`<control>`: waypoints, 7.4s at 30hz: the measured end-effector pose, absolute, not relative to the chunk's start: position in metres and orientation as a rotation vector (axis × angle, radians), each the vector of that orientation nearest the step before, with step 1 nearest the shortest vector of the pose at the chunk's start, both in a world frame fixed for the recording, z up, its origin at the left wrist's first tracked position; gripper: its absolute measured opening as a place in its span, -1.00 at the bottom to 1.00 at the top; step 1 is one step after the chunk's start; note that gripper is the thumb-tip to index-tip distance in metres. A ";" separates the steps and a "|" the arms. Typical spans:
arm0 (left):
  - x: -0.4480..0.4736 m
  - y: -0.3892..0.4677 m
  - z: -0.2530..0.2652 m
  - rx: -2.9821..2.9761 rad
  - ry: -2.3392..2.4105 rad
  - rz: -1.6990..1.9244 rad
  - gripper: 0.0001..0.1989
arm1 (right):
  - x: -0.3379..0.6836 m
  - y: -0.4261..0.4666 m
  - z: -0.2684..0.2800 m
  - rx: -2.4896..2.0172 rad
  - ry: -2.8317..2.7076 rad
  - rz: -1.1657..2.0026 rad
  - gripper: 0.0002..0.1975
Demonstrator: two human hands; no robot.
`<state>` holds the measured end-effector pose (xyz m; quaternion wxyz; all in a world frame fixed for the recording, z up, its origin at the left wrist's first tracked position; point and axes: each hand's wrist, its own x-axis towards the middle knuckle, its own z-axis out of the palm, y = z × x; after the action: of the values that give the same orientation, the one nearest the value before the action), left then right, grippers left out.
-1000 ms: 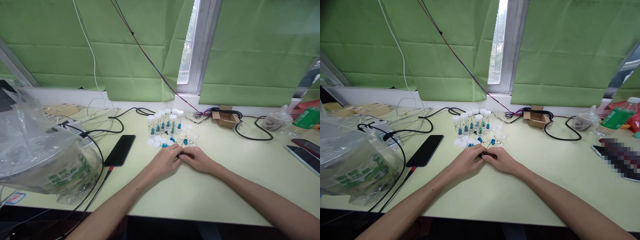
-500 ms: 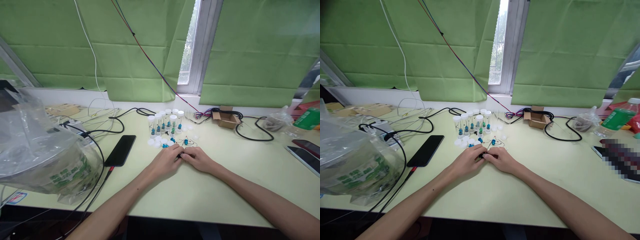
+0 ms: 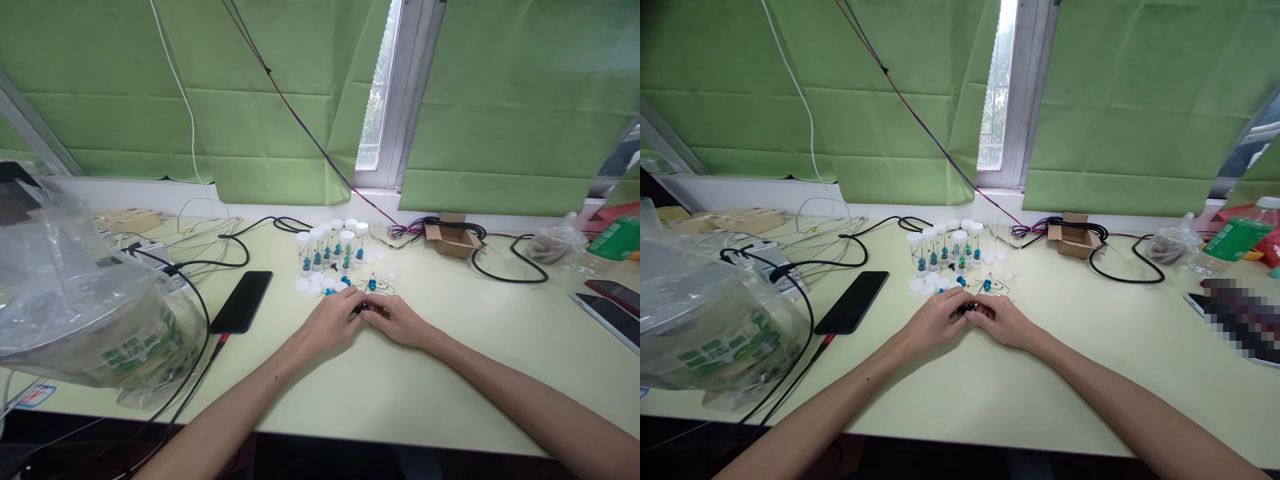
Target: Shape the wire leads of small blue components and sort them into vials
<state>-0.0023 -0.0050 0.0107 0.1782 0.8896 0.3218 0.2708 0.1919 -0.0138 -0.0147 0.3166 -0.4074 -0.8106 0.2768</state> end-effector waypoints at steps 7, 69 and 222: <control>-0.002 -0.006 0.010 2.536 0.923 0.761 -0.90 | 0.192 -0.010 -0.019 -1.061 -2.135 0.658 -0.67; -0.002 -0.005 0.010 2.529 0.915 0.774 -0.83 | 0.193 -0.014 -0.016 -1.066 -2.133 0.699 -0.79; -0.004 0.002 0.002 2.509 0.951 0.775 -0.80 | 0.191 -0.015 -0.018 -1.059 -2.009 0.716 -0.84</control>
<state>-0.0036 0.0024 0.0025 0.1736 0.8847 0.3355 0.2731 0.1912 -0.0153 -0.0181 0.3710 -0.4128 -0.7836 0.2791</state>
